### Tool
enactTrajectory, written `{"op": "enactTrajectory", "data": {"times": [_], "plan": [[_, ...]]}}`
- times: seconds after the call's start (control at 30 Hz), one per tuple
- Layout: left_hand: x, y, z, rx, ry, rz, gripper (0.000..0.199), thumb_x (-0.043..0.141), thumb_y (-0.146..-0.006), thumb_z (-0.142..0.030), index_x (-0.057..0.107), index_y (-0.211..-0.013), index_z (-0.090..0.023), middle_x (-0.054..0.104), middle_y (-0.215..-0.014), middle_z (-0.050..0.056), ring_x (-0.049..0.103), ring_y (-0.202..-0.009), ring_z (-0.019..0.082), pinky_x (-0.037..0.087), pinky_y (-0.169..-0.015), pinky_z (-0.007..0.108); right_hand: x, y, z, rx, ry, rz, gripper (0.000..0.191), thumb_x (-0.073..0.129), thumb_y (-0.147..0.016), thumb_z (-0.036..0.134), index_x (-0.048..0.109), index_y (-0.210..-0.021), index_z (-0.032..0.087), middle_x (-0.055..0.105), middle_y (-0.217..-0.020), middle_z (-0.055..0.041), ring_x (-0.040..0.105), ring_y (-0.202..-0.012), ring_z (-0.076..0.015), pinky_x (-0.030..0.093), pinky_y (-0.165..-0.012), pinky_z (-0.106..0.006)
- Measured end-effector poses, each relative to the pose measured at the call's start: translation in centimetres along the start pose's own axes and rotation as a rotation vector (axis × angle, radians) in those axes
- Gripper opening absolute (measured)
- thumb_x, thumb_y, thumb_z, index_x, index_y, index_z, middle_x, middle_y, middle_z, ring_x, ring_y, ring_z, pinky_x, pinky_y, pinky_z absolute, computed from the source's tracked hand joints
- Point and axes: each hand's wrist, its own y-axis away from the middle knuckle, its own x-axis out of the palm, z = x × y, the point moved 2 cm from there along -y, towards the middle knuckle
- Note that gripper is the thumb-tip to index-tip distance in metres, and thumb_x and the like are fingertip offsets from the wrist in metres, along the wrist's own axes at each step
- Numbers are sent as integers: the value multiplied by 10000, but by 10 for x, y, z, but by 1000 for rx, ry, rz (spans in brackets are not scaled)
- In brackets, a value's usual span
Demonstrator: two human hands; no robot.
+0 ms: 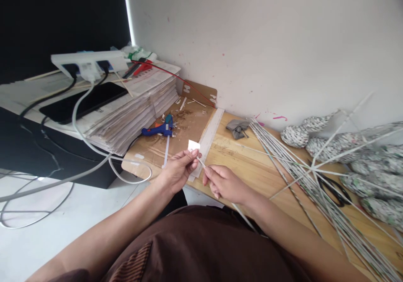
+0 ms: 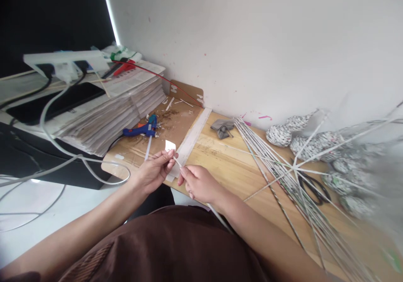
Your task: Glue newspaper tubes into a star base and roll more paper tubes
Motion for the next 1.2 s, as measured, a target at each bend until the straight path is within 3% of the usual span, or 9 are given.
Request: {"op": "enactTrajectory", "data": {"times": [0.1, 0.3, 0.47, 0.53, 0.67, 0.73, 0.93, 1.1, 1.2], "plan": [[-1, 0, 1, -22, 2, 2, 28, 709, -760, -66, 695, -736, -66, 663, -714, 37, 601, -545, 36, 537, -539, 92, 0, -2, -4, 117, -220, 199, 458, 320, -934, 609, 475, -790, 202, 284, -459, 92, 350, -387, -102, 340, -453, -237], [-3, -2, 2, 0, 0, -10, 47, 685, -779, -57, 698, -734, -59, 673, -726, 49, 615, -562, 46, 550, -564, 104, -4, 1, 6, -182, 453, -276, 292, 480, -920, 465, 526, -809, 199, 514, -676, -6, 486, -612, -136, 349, -606, -272], [-2, 1, 2, -14, 10, 12, 9, 712, -757, -64, 704, -752, -62, 657, -704, 33, 607, -551, 40, 541, -548, 95, 0, -3, -2, 45, -118, 119, 401, 321, -955, 544, 476, -799, 209, 303, -474, 83, 364, -405, -109, 332, -469, -245], [-2, 1, 1, -19, 6, 7, 18, 722, -748, -68, 704, -749, -65, 657, -705, 33, 607, -552, 42, 541, -544, 96, 0, -3, -3, 86, -224, 173, 411, 325, -941, 578, 459, -809, 213, 265, -463, 97, 357, -387, -110, 330, -446, -240], [-3, 1, 0, 4, 4, -10, 37, 735, -735, -76, 700, -729, -68, 638, -661, 20, 605, -545, 47, 542, -540, 101, -3, 0, 4, -120, 280, -203, 336, 508, -892, 528, 513, -807, 203, 494, -629, 10, 496, -573, -136, 363, -560, -259], [-3, 1, 0, 11, 0, -7, 48, 747, -725, -85, 702, -732, -70, 636, -655, 16, 604, -545, 47, 542, -546, 100, -2, 2, 6, -162, 393, -266, 316, 493, -911, 496, 540, -804, 203, 527, -665, -10, 505, -607, -139, 366, -586, -264], [-3, 3, 2, -6, -16, 2, 76, 767, -703, -93, 701, -739, -82, 664, -708, 27, 603, -546, 40, 538, -545, 96, 0, -2, -3, 120, -244, 188, 436, 363, -935, 585, 485, -772, 199, 315, -452, 89, 416, -387, -107, 371, -445, -239], [-4, 3, 3, 10, -23, 19, 102, 774, -707, -122, 681, -689, -85, 640, -648, 14, 591, -534, 37, 529, -538, 93, -3, -4, 3, -36, 16, -82, 411, 454, -920, 555, 571, -813, 176, 491, -526, 40, 467, -457, -87, 371, -485, -216], [-4, 3, 3, 9, -26, 24, 114, 795, -680, -126, 688, -697, -90, 619, -612, -3, 591, -538, 38, 523, -542, 88, 2, -6, -1, 66, -212, 37, 417, 432, -921, 564, 490, -747, 190, 371, -437, 83, 355, -373, -78, 320, -424, -213]]}}
